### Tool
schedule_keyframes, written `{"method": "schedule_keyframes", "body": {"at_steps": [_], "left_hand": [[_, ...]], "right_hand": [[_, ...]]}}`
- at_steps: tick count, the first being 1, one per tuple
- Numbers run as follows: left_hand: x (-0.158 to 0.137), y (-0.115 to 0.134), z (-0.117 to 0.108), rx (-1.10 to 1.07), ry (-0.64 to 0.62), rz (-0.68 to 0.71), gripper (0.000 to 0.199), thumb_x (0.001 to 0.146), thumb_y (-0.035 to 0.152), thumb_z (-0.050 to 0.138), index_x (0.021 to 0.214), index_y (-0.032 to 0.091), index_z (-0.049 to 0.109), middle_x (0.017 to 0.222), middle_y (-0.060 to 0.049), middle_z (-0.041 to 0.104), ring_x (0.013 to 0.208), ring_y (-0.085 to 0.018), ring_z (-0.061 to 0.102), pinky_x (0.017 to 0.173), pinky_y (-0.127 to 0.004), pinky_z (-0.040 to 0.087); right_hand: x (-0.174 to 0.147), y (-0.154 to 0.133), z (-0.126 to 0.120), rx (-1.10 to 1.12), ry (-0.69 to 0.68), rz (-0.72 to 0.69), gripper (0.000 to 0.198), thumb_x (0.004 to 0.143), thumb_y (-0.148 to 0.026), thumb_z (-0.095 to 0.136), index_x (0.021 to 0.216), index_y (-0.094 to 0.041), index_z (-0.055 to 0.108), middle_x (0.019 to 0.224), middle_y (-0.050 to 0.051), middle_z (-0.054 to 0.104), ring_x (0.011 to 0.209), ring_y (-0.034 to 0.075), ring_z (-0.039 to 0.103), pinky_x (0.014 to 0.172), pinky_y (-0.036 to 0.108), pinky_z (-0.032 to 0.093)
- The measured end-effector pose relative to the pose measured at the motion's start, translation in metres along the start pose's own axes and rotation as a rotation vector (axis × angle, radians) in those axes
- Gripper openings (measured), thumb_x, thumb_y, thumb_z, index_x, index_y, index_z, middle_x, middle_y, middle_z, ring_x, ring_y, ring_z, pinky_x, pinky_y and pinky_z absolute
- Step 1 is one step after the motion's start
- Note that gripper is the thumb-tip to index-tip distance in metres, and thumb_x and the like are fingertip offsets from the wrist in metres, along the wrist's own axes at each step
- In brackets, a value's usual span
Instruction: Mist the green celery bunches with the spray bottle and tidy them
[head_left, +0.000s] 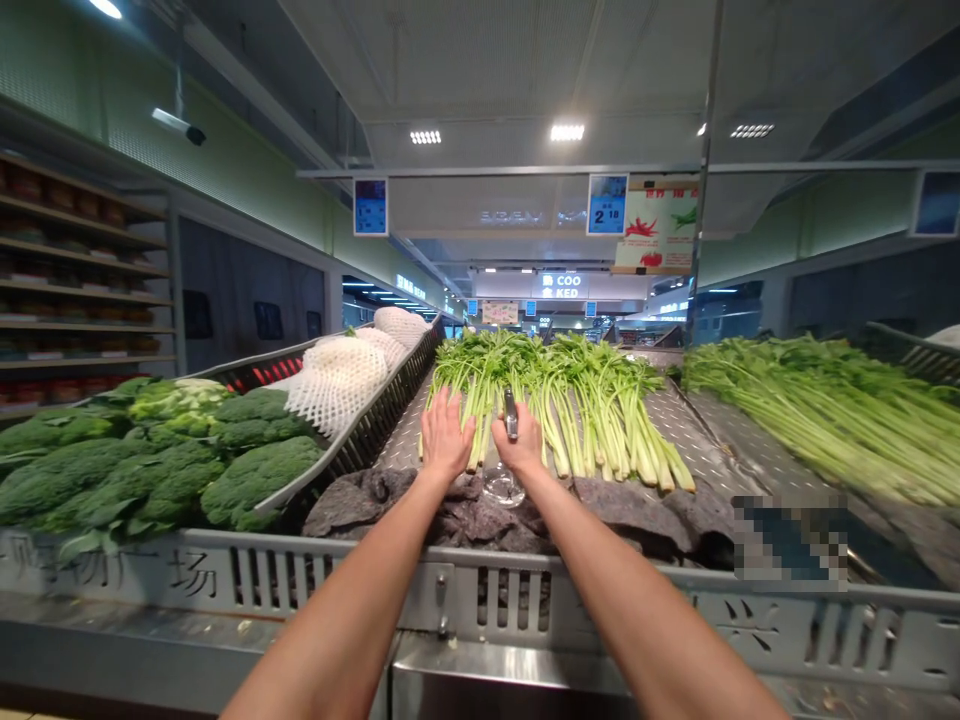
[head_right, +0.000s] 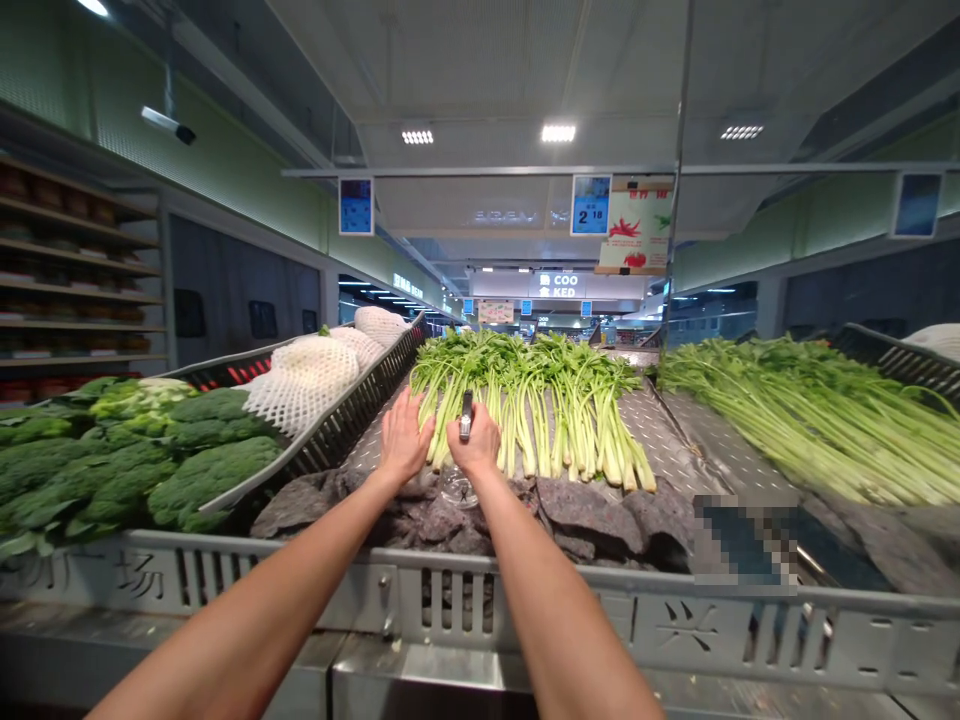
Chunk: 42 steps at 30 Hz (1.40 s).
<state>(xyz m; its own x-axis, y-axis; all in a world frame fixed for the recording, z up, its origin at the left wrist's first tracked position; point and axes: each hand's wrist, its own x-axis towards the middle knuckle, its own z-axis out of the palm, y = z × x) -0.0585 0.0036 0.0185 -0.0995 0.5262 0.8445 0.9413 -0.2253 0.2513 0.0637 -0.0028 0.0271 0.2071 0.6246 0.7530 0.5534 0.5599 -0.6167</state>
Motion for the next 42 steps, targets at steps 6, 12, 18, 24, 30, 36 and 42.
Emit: {"method": "schedule_keyframes", "body": {"at_steps": [6,12,18,24,30,36,42], "left_hand": [[-0.009,0.003,-0.004,-0.011,0.005,0.044,0.048,0.081,0.034,0.034,0.124,0.013,0.037,0.137,-0.013,0.028,0.126,-0.024,0.024,0.102,-0.045,0.021],[-0.013,-0.003,-0.005,-0.058,0.039,-0.102,0.047,0.082,0.034,0.032,0.122,0.01,0.037,0.136,-0.014,0.029,0.125,-0.024,0.026,0.101,-0.044,0.024],[-0.017,-0.003,-0.007,-0.099,0.035,-0.165,0.049,0.083,0.036,0.03,0.123,0.01,0.037,0.137,-0.014,0.028,0.125,-0.025,0.025,0.101,-0.044,0.024],[-0.024,-0.003,-0.007,-0.143,0.038,-0.171,0.048,0.082,0.036,0.031,0.121,0.01,0.039,0.136,-0.015,0.029,0.126,-0.024,0.026,0.102,-0.043,0.024],[-0.028,-0.008,-0.008,-0.207,0.007,-0.253,0.049,0.081,0.037,0.031,0.12,0.009,0.04,0.136,-0.016,0.029,0.125,-0.025,0.027,0.1,-0.042,0.027],[-0.027,-0.009,0.004,-0.25,0.071,-0.247,0.045,0.081,0.037,0.033,0.118,0.013,0.042,0.133,-0.015,0.034,0.124,-0.025,0.03,0.099,-0.043,0.029],[-0.023,-0.003,0.012,-0.259,0.084,-0.22,0.044,0.08,0.037,0.033,0.117,0.014,0.042,0.132,-0.015,0.034,0.123,-0.027,0.031,0.098,-0.046,0.03]], "right_hand": [[-0.008,-0.006,-0.008,0.106,-0.001,0.009,0.017,0.064,-0.03,0.047,0.077,-0.021,0.052,0.065,-0.001,0.058,0.058,0.014,0.052,0.057,0.025,0.037],[-0.013,-0.015,-0.014,0.13,-0.004,0.004,0.016,0.063,-0.029,0.048,0.074,-0.02,0.053,0.064,-0.001,0.057,0.059,0.015,0.053,0.058,0.025,0.039],[-0.02,-0.016,-0.011,0.128,-0.073,-0.027,0.017,0.063,-0.031,0.046,0.072,-0.02,0.054,0.062,0.0,0.057,0.058,0.015,0.052,0.058,0.025,0.038],[-0.02,-0.014,-0.008,0.128,-0.035,-0.045,0.017,0.063,-0.032,0.044,0.07,-0.019,0.053,0.059,0.0,0.056,0.056,0.015,0.051,0.056,0.025,0.038],[-0.027,-0.019,-0.01,0.19,-0.099,-0.036,0.019,0.063,-0.029,0.045,0.077,-0.019,0.053,0.063,0.0,0.057,0.056,0.015,0.052,0.056,0.026,0.04],[-0.033,-0.026,-0.01,0.204,-0.106,-0.079,0.017,0.063,-0.026,0.045,0.077,-0.019,0.052,0.064,-0.001,0.057,0.055,0.013,0.052,0.055,0.024,0.04],[-0.028,-0.018,-0.005,0.175,-0.052,-0.041,0.015,0.063,-0.027,0.046,0.075,-0.021,0.052,0.061,-0.001,0.056,0.055,0.014,0.052,0.056,0.025,0.04]]}}
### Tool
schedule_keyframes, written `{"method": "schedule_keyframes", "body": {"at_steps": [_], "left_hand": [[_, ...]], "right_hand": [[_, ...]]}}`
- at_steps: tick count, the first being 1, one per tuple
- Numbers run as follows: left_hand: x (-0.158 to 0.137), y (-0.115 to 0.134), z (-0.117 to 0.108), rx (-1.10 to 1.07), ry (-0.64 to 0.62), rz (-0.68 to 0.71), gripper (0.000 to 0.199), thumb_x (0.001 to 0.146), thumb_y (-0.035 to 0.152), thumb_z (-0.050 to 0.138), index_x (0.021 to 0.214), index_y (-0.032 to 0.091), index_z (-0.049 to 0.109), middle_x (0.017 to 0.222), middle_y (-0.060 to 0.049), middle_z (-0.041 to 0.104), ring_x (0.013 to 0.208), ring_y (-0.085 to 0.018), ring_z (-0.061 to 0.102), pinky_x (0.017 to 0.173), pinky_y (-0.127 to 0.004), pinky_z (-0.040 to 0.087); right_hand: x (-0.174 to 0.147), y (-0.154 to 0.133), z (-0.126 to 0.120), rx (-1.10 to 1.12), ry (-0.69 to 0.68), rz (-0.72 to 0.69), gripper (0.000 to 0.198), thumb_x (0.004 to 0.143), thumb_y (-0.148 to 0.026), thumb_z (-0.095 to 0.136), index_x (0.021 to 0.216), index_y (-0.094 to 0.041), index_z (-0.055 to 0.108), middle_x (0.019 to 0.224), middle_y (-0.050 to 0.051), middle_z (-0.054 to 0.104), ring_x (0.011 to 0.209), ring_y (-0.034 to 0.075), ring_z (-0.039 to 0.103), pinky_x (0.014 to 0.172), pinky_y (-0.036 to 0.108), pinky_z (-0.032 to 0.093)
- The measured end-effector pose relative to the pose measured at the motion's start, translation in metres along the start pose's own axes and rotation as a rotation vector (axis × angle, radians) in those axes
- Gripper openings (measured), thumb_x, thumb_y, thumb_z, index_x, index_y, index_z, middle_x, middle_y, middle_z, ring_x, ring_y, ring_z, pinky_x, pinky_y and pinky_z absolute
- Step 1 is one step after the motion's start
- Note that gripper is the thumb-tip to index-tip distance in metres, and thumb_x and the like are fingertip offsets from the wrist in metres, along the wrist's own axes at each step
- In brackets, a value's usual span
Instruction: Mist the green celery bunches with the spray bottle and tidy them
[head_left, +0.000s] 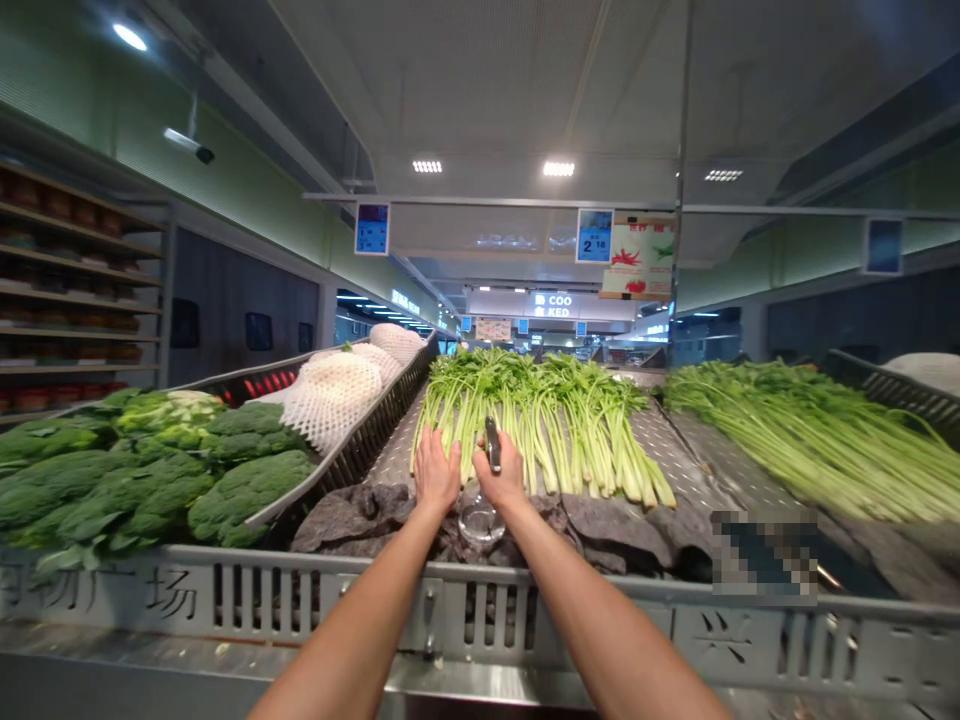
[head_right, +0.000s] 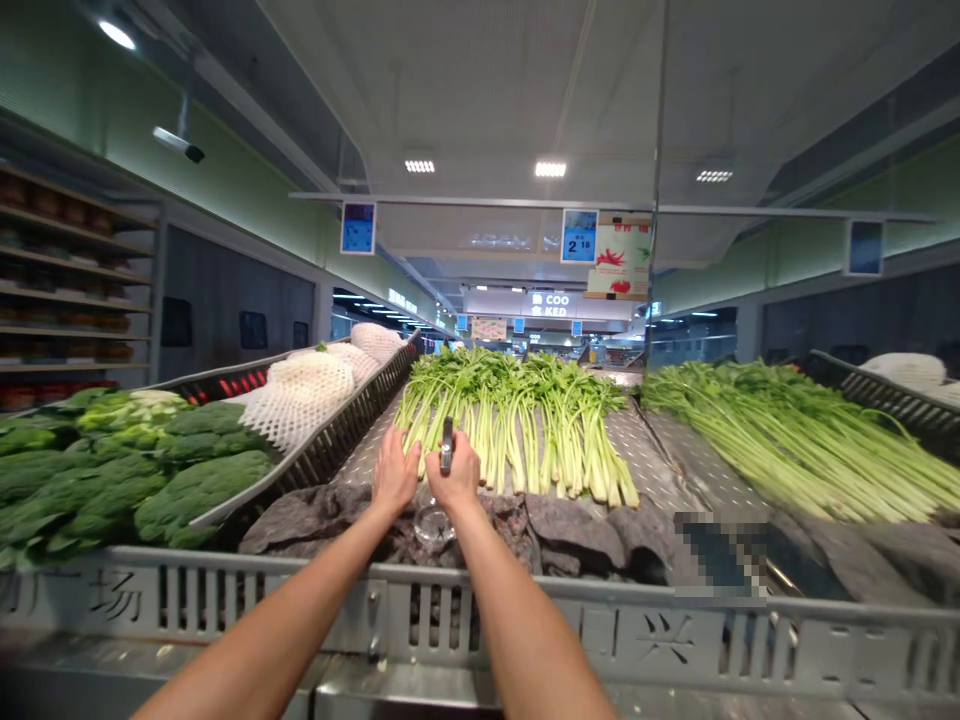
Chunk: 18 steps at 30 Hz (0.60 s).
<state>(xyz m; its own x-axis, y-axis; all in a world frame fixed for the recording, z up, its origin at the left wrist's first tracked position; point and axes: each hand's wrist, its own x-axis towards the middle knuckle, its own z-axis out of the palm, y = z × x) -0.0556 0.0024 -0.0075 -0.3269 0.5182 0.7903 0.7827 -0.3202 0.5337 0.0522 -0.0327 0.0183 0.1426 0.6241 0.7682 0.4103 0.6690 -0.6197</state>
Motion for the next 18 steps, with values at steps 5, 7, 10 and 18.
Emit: {"method": "schedule_keyframes", "body": {"at_steps": [5,7,10,18], "left_hand": [[-0.003,0.011,0.0,-0.004,-0.052,0.008,0.045,0.08,0.035,0.034,0.118,0.012,0.04,0.134,-0.015,0.031,0.124,-0.026,0.027,0.099,-0.044,0.027],[-0.004,0.015,0.0,-0.001,-0.053,0.0,0.045,0.08,0.035,0.034,0.118,0.012,0.04,0.134,-0.015,0.032,0.125,-0.025,0.027,0.1,-0.043,0.026],[-0.006,0.015,0.0,-0.007,-0.068,-0.008,0.045,0.08,0.035,0.034,0.119,0.013,0.039,0.134,-0.014,0.031,0.125,-0.024,0.027,0.101,-0.041,0.025],[-0.004,0.004,-0.004,-0.051,-0.04,-0.07,0.044,0.081,0.034,0.035,0.119,0.012,0.039,0.133,-0.014,0.033,0.125,-0.022,0.026,0.102,-0.04,0.023]], "right_hand": [[0.002,0.004,-0.006,-0.026,-0.013,0.064,0.016,0.062,-0.031,0.05,0.074,-0.021,0.052,0.065,-0.002,0.056,0.059,0.014,0.052,0.058,0.025,0.039],[0.003,0.006,-0.008,-0.024,-0.015,0.072,0.017,0.062,-0.031,0.05,0.075,-0.02,0.051,0.065,-0.002,0.055,0.059,0.013,0.051,0.059,0.024,0.039],[0.004,0.008,-0.008,-0.014,-0.021,0.07,0.02,0.063,-0.032,0.051,0.078,-0.019,0.051,0.069,-0.002,0.056,0.062,0.013,0.05,0.063,0.025,0.039],[0.004,0.005,-0.007,-0.063,0.013,0.045,0.016,0.065,-0.029,0.047,0.076,-0.018,0.052,0.069,-0.001,0.054,0.064,0.013,0.049,0.064,0.026,0.038]]}}
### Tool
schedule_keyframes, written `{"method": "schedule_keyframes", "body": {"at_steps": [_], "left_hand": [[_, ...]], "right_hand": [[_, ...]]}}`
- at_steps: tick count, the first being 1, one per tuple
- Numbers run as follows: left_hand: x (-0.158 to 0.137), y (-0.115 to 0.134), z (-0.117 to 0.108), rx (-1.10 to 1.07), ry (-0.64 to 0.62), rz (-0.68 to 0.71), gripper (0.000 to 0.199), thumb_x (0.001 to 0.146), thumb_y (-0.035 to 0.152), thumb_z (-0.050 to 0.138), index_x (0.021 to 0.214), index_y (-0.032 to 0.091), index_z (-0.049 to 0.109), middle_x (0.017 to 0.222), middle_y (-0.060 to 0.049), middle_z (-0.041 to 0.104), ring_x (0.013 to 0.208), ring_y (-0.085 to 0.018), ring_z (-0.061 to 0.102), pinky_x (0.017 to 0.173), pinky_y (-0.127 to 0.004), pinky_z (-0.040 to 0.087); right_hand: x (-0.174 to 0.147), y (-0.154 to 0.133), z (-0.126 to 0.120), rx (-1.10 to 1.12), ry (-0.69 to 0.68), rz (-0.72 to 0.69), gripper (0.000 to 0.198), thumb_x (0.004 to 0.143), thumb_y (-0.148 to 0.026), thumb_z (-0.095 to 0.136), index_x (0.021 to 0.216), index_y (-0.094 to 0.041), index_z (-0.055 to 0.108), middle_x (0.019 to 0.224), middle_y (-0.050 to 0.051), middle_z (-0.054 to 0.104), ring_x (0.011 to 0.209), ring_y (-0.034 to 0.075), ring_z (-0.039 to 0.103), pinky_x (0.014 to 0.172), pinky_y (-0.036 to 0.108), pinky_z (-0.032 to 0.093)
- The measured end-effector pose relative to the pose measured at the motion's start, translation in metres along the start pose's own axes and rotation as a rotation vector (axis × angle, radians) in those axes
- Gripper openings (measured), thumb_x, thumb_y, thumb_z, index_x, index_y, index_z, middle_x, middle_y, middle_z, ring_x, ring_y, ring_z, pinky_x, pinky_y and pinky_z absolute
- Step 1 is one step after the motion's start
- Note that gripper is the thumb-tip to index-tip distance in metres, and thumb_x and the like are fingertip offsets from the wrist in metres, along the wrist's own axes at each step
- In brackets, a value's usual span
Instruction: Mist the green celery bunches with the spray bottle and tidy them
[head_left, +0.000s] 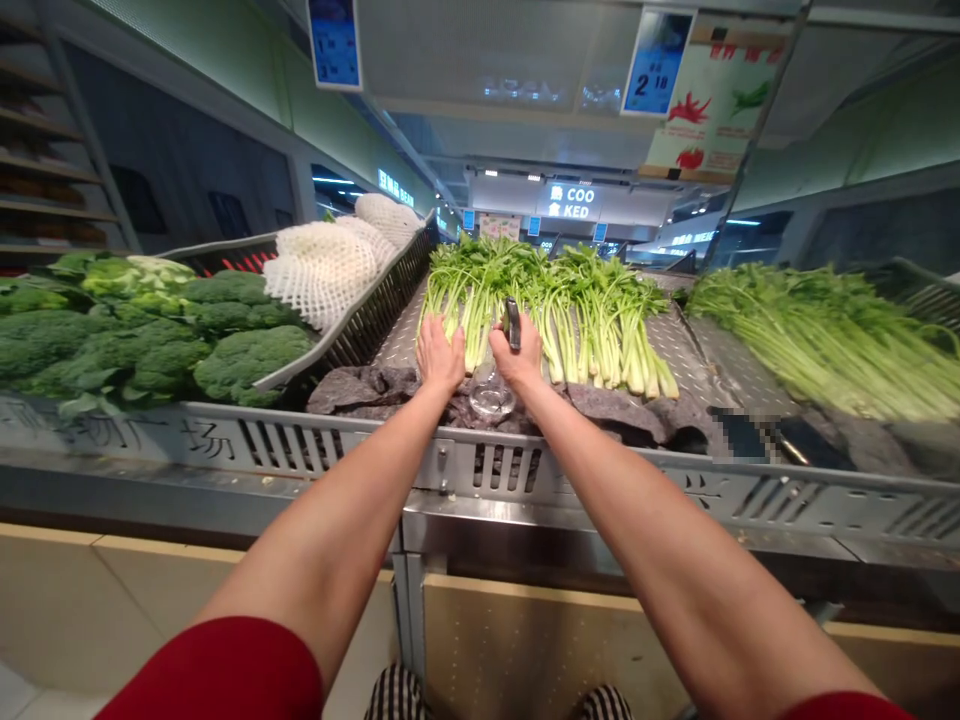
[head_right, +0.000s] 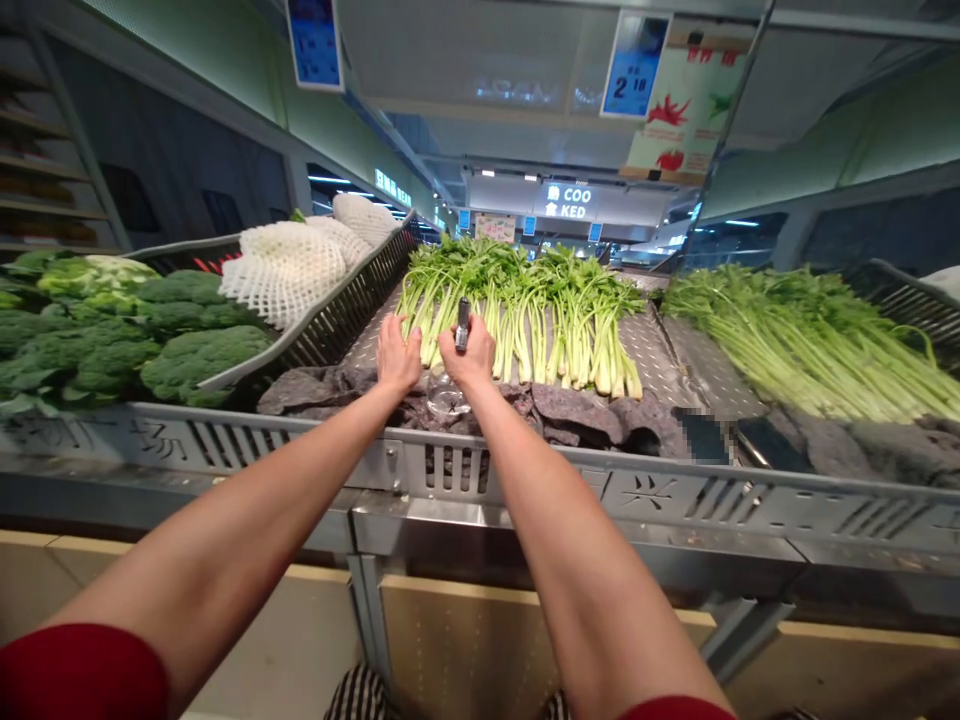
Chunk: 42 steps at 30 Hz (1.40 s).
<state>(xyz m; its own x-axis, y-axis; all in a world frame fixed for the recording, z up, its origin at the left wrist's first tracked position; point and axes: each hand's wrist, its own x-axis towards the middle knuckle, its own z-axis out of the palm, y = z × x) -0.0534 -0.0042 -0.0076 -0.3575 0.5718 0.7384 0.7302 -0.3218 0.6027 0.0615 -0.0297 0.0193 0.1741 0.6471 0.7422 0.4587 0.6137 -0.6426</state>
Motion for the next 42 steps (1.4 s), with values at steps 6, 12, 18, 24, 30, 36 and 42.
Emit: {"method": "schedule_keyframes", "body": {"at_steps": [6,12,18,24,30,36,42], "left_hand": [[0.001,-0.003,-0.001,0.024,0.01,-0.022,0.046,0.081,0.035,0.033,0.12,0.011,0.039,0.134,-0.016,0.031,0.125,-0.024,0.026,0.101,-0.042,0.024],[-0.001,-0.001,-0.004,0.041,-0.003,-0.011,0.047,0.081,0.034,0.033,0.121,0.011,0.038,0.135,-0.015,0.03,0.125,-0.025,0.026,0.101,-0.041,0.024],[-0.003,0.001,-0.008,0.068,-0.007,0.013,0.047,0.081,0.034,0.033,0.121,0.009,0.038,0.134,-0.016,0.031,0.124,-0.025,0.028,0.102,-0.04,0.024],[-0.002,-0.002,-0.007,0.069,-0.008,0.027,0.047,0.081,0.033,0.032,0.121,0.009,0.039,0.133,-0.017,0.031,0.123,-0.026,0.028,0.1,-0.043,0.025],[-0.002,-0.003,-0.006,0.052,-0.004,0.045,0.046,0.081,0.034,0.033,0.119,0.011,0.039,0.133,-0.016,0.033,0.124,-0.026,0.028,0.1,-0.045,0.025],[-0.003,-0.001,-0.007,0.071,-0.016,0.05,0.047,0.08,0.035,0.033,0.12,0.01,0.039,0.133,-0.017,0.031,0.124,-0.027,0.028,0.1,-0.044,0.025],[-0.004,0.0,-0.005,0.074,-0.018,0.094,0.047,0.08,0.035,0.032,0.12,0.01,0.039,0.133,-0.017,0.032,0.124,-0.027,0.028,0.1,-0.044,0.025]], "right_hand": [[-0.001,-0.004,0.001,0.001,-0.017,-0.039,0.014,0.063,-0.029,0.047,0.071,-0.019,0.051,0.062,-0.002,0.052,0.059,0.014,0.048,0.059,0.026,0.038],[-0.004,-0.004,0.001,0.055,-0.016,-0.035,0.017,0.062,-0.03,0.048,0.075,-0.02,0.052,0.068,-0.001,0.056,0.061,0.014,0.05,0.061,0.027,0.039],[-0.004,-0.004,-0.002,0.042,0.008,-0.003,0.016,0.062,-0.029,0.048,0.075,-0.02,0.052,0.066,-0.002,0.056,0.06,0.014,0.05,0.059,0.026,0.039],[-0.003,-0.008,-0.002,-0.016,-0.021,-0.021,0.012,0.06,-0.027,0.047,0.07,-0.02,0.051,0.061,-0.002,0.054,0.056,0.014,0.049,0.055,0.025,0.037],[-0.003,-0.005,-0.009,0.049,0.029,0.019,0.016,0.061,-0.028,0.047,0.075,-0.02,0.052,0.065,-0.002,0.055,0.058,0.013,0.05,0.057,0.025,0.038],[0.012,0.001,-0.038,0.046,0.135,0.039,0.018,0.061,-0.029,0.048,0.074,-0.019,0.053,0.068,-0.001,0.056,0.061,0.014,0.05,0.058,0.025,0.038],[0.017,0.016,-0.066,0.054,0.125,0.043,0.02,0.06,-0.03,0.047,0.075,-0.018,0.055,0.068,0.0,0.058,0.059,0.014,0.05,0.057,0.026,0.038]]}}
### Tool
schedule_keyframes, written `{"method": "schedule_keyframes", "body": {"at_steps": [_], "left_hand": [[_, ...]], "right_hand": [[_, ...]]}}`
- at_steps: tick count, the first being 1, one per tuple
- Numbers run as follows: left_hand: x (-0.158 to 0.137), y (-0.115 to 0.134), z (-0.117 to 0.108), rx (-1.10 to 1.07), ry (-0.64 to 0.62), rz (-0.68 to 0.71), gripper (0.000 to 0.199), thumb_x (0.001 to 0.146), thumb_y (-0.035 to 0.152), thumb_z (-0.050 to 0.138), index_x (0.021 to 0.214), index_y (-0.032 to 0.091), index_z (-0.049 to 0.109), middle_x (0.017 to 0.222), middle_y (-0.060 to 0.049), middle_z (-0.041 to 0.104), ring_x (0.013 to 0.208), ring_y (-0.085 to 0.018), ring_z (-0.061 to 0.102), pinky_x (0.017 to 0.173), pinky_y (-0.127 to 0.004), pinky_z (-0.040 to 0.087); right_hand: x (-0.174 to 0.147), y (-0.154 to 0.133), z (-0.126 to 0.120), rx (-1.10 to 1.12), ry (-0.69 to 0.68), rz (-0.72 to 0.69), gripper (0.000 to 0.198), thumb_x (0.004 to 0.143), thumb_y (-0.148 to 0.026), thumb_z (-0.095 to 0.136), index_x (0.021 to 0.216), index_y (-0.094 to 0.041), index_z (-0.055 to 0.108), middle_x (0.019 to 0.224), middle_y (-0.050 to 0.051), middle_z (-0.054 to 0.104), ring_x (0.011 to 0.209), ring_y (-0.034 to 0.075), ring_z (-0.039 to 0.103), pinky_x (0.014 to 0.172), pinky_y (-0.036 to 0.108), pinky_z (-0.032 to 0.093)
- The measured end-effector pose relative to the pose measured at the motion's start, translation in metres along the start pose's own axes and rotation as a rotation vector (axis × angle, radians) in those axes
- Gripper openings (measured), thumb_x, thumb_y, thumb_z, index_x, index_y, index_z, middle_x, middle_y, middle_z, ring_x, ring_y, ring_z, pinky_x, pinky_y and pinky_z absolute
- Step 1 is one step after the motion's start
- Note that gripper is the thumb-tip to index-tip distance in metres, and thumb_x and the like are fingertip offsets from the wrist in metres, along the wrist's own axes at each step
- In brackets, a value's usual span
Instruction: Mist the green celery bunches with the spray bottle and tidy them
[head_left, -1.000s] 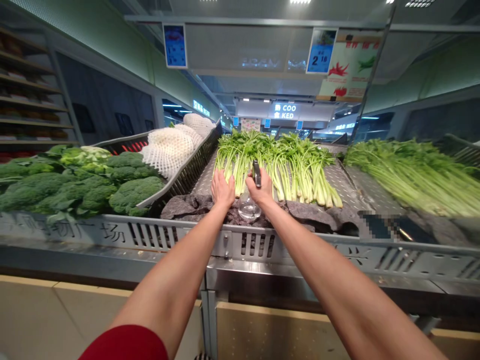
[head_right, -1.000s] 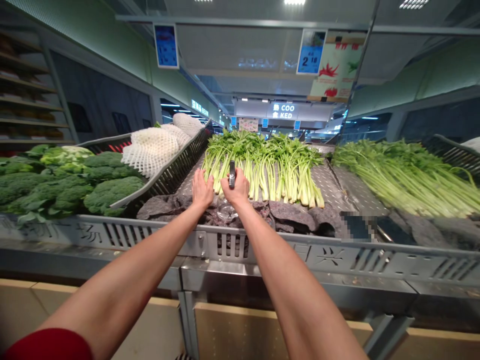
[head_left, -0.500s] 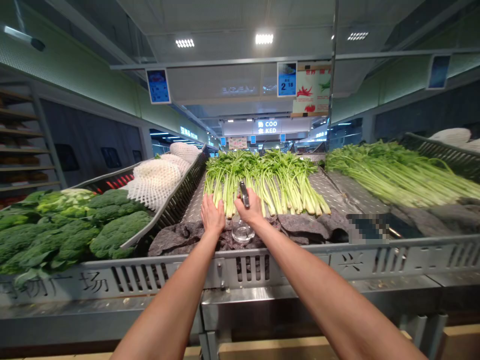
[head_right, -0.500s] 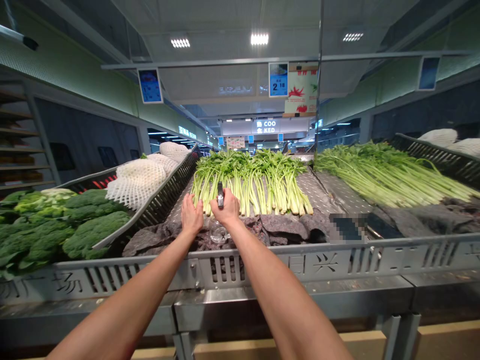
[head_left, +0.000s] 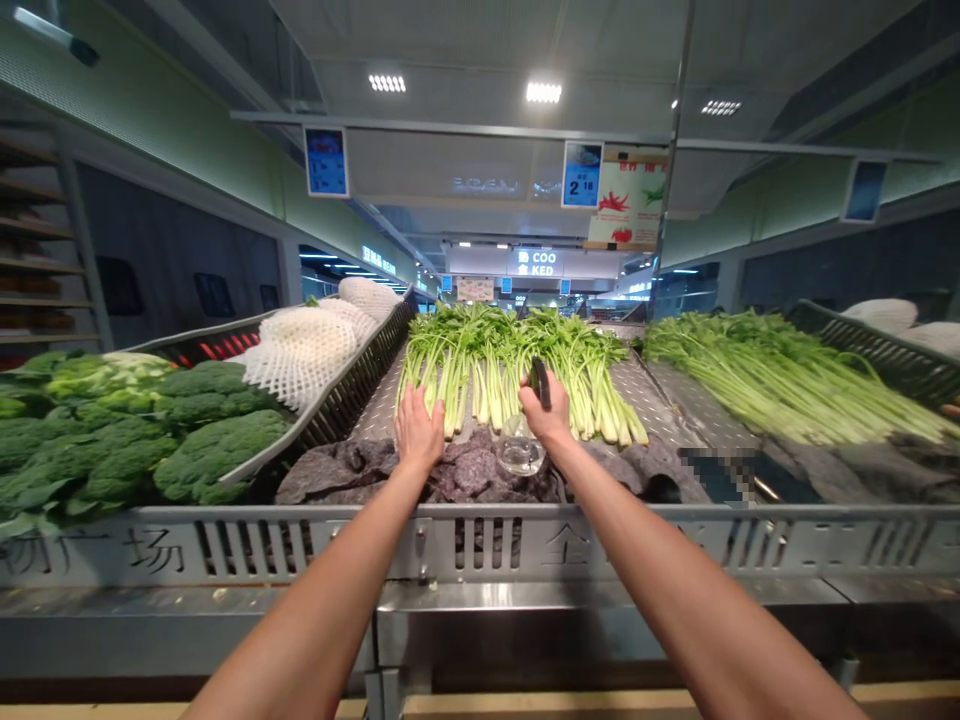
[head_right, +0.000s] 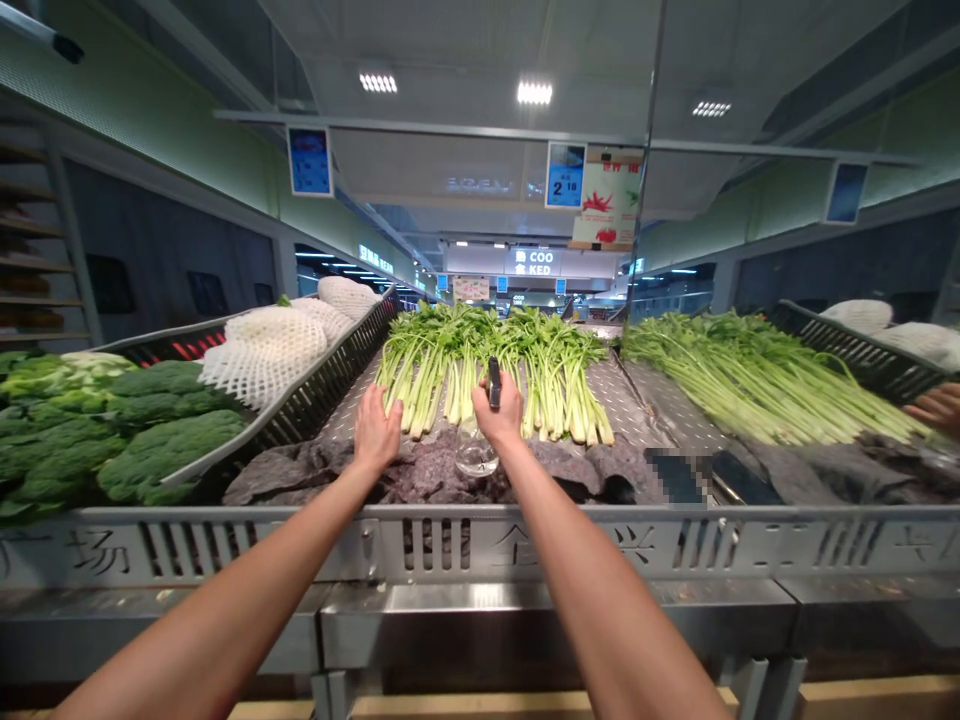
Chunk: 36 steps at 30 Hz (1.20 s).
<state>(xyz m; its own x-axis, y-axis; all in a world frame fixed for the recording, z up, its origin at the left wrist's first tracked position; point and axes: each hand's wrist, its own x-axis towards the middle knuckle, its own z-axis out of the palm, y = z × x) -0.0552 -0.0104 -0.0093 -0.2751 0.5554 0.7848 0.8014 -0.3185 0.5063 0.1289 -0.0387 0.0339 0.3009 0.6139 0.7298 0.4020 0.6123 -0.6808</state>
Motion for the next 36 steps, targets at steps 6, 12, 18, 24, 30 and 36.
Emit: {"method": "schedule_keyframes", "body": {"at_steps": [6,12,18,24,30,36], "left_hand": [[-0.001,0.001,0.002,0.023,0.0,0.038,0.048,0.081,0.035,0.031,0.12,0.01,0.039,0.134,-0.016,0.031,0.123,-0.028,0.029,0.099,-0.045,0.028],[-0.002,0.002,0.001,0.038,0.013,0.064,0.046,0.081,0.035,0.031,0.119,0.011,0.04,0.133,-0.016,0.033,0.122,-0.027,0.031,0.099,-0.044,0.028],[-0.003,0.001,0.001,0.043,0.003,0.077,0.045,0.081,0.035,0.031,0.118,0.011,0.041,0.132,-0.016,0.034,0.121,-0.027,0.032,0.098,-0.044,0.029],[-0.004,0.005,0.0,0.046,-0.018,0.071,0.046,0.081,0.035,0.032,0.119,0.01,0.041,0.133,-0.016,0.033,0.122,-0.027,0.031,0.099,-0.042,0.027],[-0.004,0.006,-0.001,0.02,-0.021,0.068,0.046,0.08,0.034,0.033,0.119,0.011,0.041,0.133,-0.015,0.033,0.122,-0.026,0.03,0.1,-0.042,0.026],[-0.003,0.005,-0.001,0.002,-0.028,0.054,0.047,0.08,0.035,0.032,0.119,0.011,0.041,0.133,-0.016,0.032,0.123,-0.027,0.029,0.1,-0.043,0.025]], "right_hand": [[-0.013,0.011,-0.005,0.042,-0.02,-0.009,0.023,0.061,-0.03,0.048,0.077,-0.017,0.056,0.071,0.001,0.059,0.062,0.014,0.052,0.058,0.026,0.039],[-0.02,0.005,-0.005,-0.05,-0.043,-0.021,0.016,0.06,-0.028,0.047,0.069,-0.018,0.055,0.062,-0.001,0.056,0.057,0.014,0.051,0.054,0.025,0.037],[-0.018,0.008,-0.006,-0.01,0.005,0.009,0.019,0.06,-0.03,0.047,0.073,-0.017,0.055,0.064,0.0,0.057,0.059,0.015,0.051,0.056,0.026,0.038],[-0.008,0.014,-0.019,-0.029,0.071,0.015,0.023,0.061,-0.032,0.047,0.077,-0.017,0.055,0.069,0.0,0.057,0.062,0.015,0.051,0.059,0.027,0.039],[0.002,0.016,-0.035,-0.113,0.101,0.027,0.021,0.061,-0.032,0.047,0.073,-0.018,0.056,0.066,0.0,0.057,0.06,0.015,0.05,0.057,0.026,0.037],[0.003,0.02,-0.049,-0.193,0.114,0.01,0.018,0.061,-0.032,0.047,0.069,-0.018,0.054,0.062,0.0,0.055,0.058,0.015,0.048,0.056,0.026,0.037]]}}
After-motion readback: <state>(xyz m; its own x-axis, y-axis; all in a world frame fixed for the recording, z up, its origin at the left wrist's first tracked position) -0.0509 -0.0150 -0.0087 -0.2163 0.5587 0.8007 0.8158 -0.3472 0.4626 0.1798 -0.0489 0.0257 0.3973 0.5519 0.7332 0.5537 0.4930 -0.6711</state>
